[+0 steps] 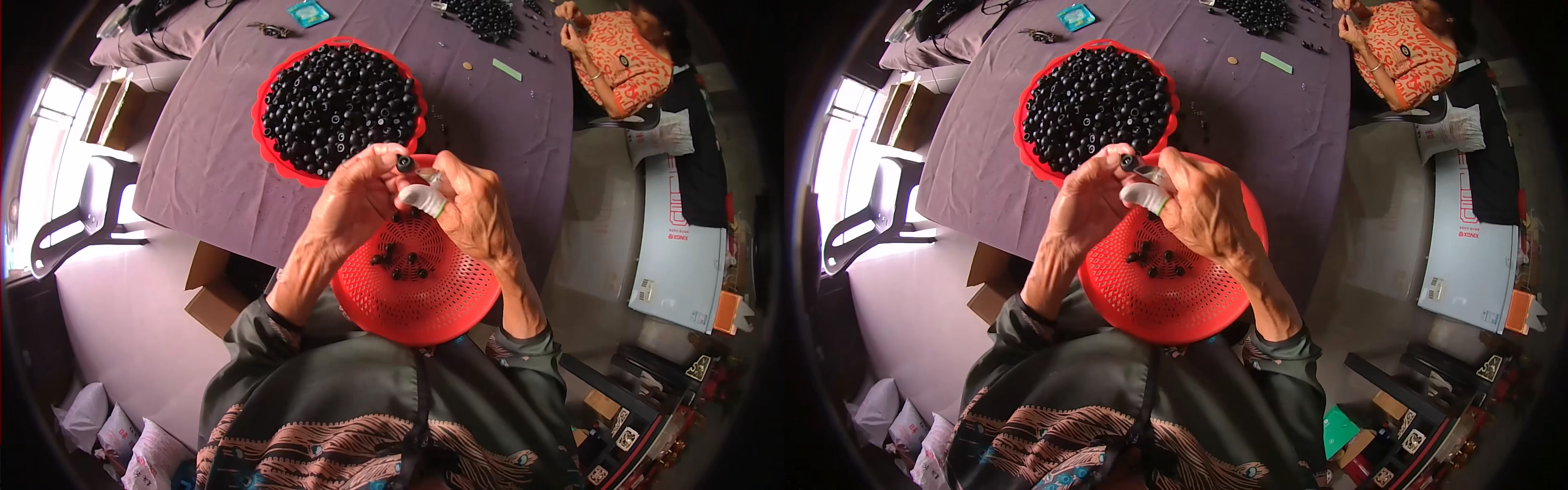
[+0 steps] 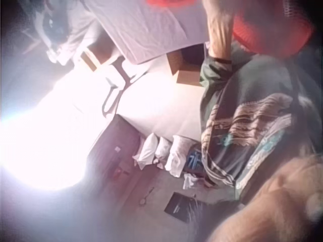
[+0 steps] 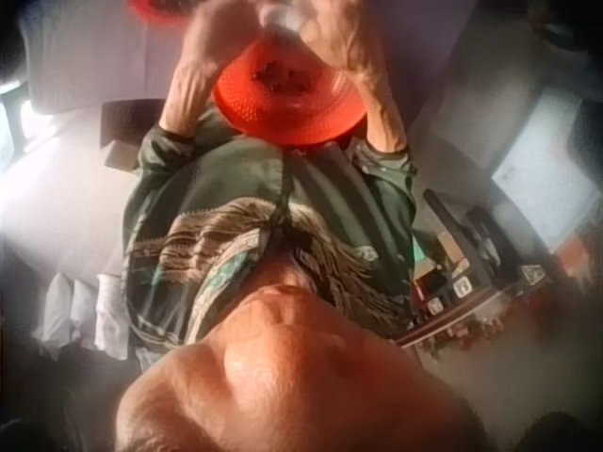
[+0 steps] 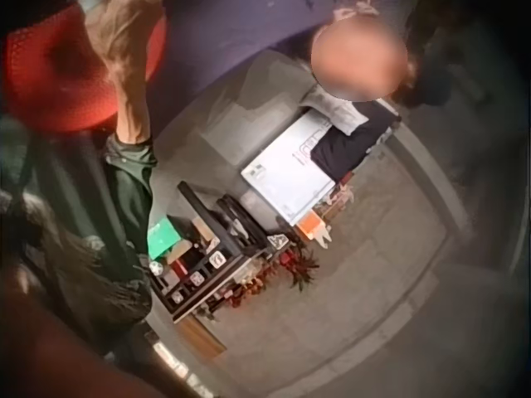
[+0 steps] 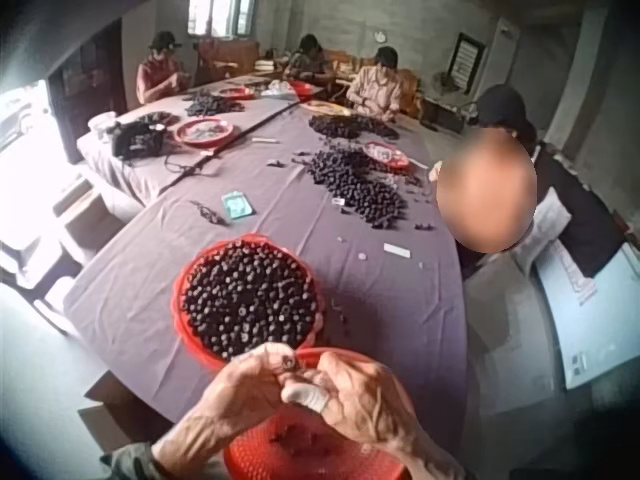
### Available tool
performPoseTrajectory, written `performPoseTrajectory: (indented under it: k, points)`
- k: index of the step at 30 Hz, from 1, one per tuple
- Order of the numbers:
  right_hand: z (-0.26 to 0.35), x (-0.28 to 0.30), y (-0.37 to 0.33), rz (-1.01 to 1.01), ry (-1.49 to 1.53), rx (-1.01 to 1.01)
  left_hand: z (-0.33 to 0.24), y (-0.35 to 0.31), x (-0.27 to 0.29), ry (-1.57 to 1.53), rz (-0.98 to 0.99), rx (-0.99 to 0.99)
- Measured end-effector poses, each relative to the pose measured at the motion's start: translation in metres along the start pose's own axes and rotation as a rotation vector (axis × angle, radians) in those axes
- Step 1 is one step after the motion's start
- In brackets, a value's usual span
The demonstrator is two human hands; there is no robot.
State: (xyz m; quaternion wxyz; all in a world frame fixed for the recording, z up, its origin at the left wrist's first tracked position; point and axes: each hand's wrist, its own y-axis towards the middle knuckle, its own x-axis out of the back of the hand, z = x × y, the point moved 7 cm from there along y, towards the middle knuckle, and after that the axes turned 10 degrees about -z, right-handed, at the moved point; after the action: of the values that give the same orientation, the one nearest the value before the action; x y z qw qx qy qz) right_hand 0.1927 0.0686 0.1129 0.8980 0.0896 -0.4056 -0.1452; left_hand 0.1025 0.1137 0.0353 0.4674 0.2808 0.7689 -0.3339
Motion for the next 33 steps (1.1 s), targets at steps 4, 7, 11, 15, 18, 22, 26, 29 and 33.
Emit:
performPoseTrajectory:
  k: [4,7,11,15,18,22,26,29,33]
  points:
    - [0.003,-0.001,0.004,-0.055,-0.020,0.093,0.012,-0.010,-0.004,0.047,-0.213,0.027]
    - [-0.005,-0.003,0.003,-0.038,0.006,0.034,0.015,-0.007,-0.003,0.069,-0.144,0.052]
    - [-0.014,-0.007,0.002,0.025,0.063,-0.049,0.017,-0.005,0.002,0.003,0.006,0.072]
    - [-0.003,-0.001,0.005,0.021,0.010,0.061,0.018,-0.004,0.002,-0.020,0.034,0.046]
    - [-0.003,0.000,0.004,0.012,0.009,0.083,0.020,-0.006,0.004,-0.044,-0.067,0.084]
    - [-0.001,0.001,0.005,0.011,0.002,0.098,0.021,-0.006,0.000,-0.083,-0.018,0.088]
    - [0.001,0.001,0.008,0.045,-0.071,0.099,0.021,-0.006,-0.002,-0.088,0.001,0.066]
    - [0.001,0.000,0.007,0.042,-0.074,0.112,0.022,-0.005,0.001,-0.092,-0.012,0.076]
    - [0.004,0.001,0.006,0.034,-0.101,0.138,0.019,-0.007,-0.001,-0.061,-0.029,0.039]
